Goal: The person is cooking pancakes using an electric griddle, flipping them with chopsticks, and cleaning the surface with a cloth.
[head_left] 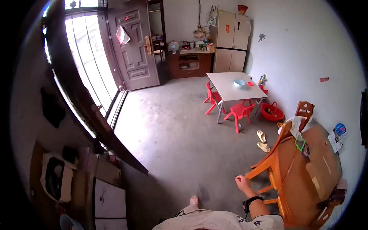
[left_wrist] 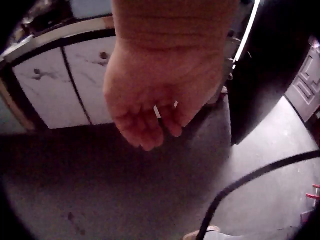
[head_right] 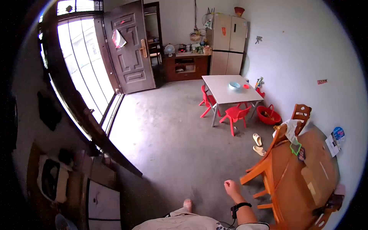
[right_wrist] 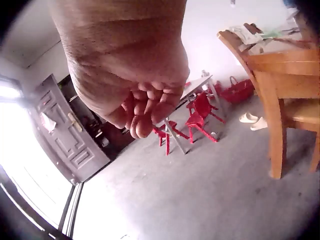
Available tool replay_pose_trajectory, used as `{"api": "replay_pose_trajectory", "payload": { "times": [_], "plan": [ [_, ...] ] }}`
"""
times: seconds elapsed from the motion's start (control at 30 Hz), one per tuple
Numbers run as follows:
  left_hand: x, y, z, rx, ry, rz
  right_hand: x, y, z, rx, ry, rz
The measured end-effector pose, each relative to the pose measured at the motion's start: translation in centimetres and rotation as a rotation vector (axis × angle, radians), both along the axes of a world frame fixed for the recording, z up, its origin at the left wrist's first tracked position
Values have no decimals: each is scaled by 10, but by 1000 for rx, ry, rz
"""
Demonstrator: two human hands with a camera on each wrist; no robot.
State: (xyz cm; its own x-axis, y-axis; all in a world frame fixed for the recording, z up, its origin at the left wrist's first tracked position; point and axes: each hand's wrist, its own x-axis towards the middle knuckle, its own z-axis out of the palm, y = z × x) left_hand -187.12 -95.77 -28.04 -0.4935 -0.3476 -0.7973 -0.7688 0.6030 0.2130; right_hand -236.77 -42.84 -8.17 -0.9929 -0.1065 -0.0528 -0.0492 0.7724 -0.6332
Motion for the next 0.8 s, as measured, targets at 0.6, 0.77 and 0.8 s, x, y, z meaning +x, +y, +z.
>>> {"api": "replay_pose_trajectory", "payload": {
  "times": [0.6,0.77,0.8],
  "plan": [
    [-749,-70,109,238,781,404,-371,-129,87,-301,49,-44],
    [-802,-113,144,227,837,576,-540,-221,115,-446,170,257],
    [-810,-120,143,226,893,668,-564,-242,123,-442,161,262]
  ]
}}
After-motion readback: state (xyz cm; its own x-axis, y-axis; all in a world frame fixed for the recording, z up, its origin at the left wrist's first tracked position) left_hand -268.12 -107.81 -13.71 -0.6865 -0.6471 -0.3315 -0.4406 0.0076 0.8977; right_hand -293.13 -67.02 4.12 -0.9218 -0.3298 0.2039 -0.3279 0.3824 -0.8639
